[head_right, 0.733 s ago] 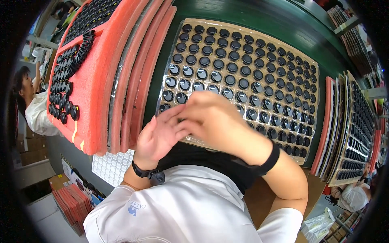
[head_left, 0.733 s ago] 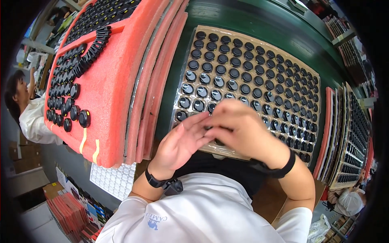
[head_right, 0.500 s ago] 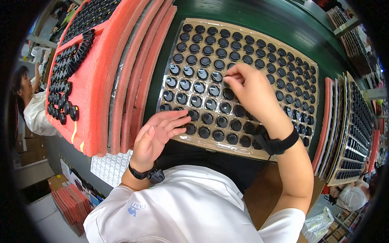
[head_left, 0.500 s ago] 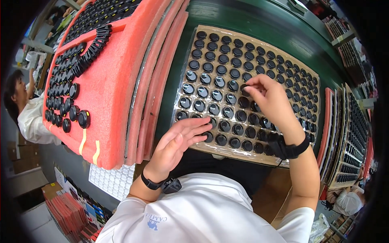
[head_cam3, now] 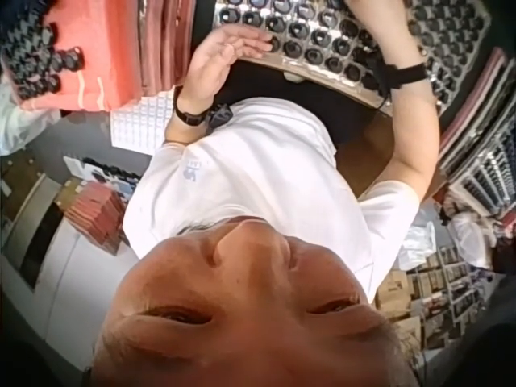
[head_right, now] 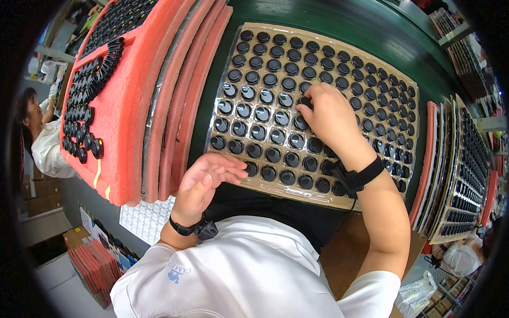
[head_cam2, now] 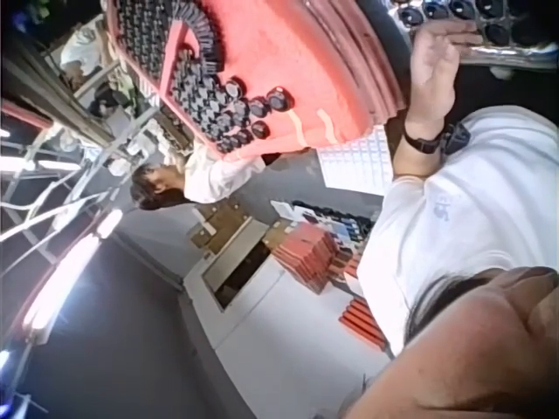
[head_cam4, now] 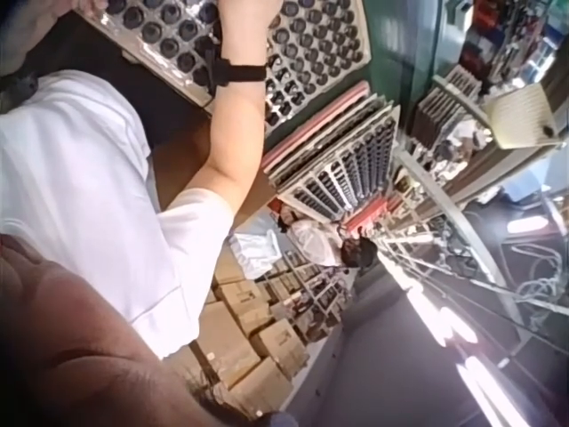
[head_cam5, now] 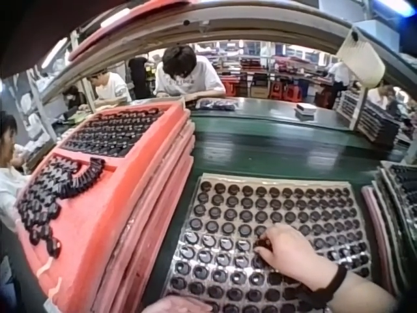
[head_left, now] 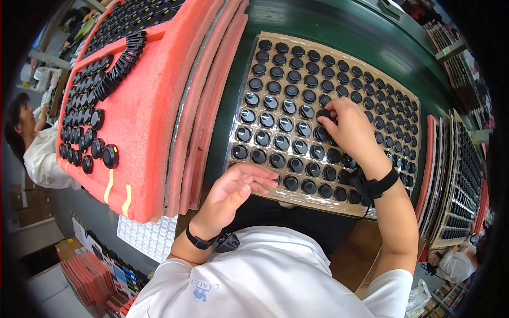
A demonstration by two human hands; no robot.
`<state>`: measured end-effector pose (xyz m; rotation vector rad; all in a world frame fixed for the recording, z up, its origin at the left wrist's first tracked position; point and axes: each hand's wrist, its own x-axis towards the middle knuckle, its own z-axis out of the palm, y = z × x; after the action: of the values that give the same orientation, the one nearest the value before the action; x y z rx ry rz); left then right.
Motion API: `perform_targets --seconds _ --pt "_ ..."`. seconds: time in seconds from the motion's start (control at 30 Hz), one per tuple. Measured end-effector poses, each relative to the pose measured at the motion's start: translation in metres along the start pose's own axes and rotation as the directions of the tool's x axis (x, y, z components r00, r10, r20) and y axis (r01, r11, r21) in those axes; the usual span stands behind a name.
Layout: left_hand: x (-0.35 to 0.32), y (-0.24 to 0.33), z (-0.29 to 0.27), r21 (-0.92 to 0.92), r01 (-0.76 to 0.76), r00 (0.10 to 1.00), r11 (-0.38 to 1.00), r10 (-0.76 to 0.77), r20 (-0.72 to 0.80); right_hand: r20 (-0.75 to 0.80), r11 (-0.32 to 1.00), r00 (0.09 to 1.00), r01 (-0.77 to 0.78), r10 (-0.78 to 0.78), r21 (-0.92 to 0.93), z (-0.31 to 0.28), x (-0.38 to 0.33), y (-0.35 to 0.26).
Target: The person picks up a black component from a tray, joins it with a second piece by hand, and places the assembled unit onto a red foam rack.
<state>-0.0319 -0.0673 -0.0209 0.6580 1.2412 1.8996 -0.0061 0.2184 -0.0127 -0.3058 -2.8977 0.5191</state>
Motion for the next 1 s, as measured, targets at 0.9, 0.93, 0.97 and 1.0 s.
perform_targets --seconds 0.9,0.93,0.97,1.0 --pt "0.016 -0.002 0.041 -0.174 0.056 0.998 0.983 -0.052 0.027 -0.013 0.221 1.000 0.017 -0.017 0.975 -0.004 -0.118 -0.068" --pt "0.017 -0.003 0.039 -0.273 0.109 0.994 0.956 -0.104 0.032 0.113 -0.083 0.993 -0.112 0.014 0.990 -0.001 -0.121 -0.067" --pt "0.017 -0.003 0.039 -0.369 0.161 0.987 0.916 -0.156 0.041 0.242 -0.381 0.970 -0.223 0.003 0.897 0.002 -0.123 -0.066" --pt "0.017 -0.004 0.040 -0.367 0.162 0.987 0.916 -0.158 0.042 0.241 -0.383 0.970 -0.221 0.004 0.897 0.004 -0.124 -0.064"
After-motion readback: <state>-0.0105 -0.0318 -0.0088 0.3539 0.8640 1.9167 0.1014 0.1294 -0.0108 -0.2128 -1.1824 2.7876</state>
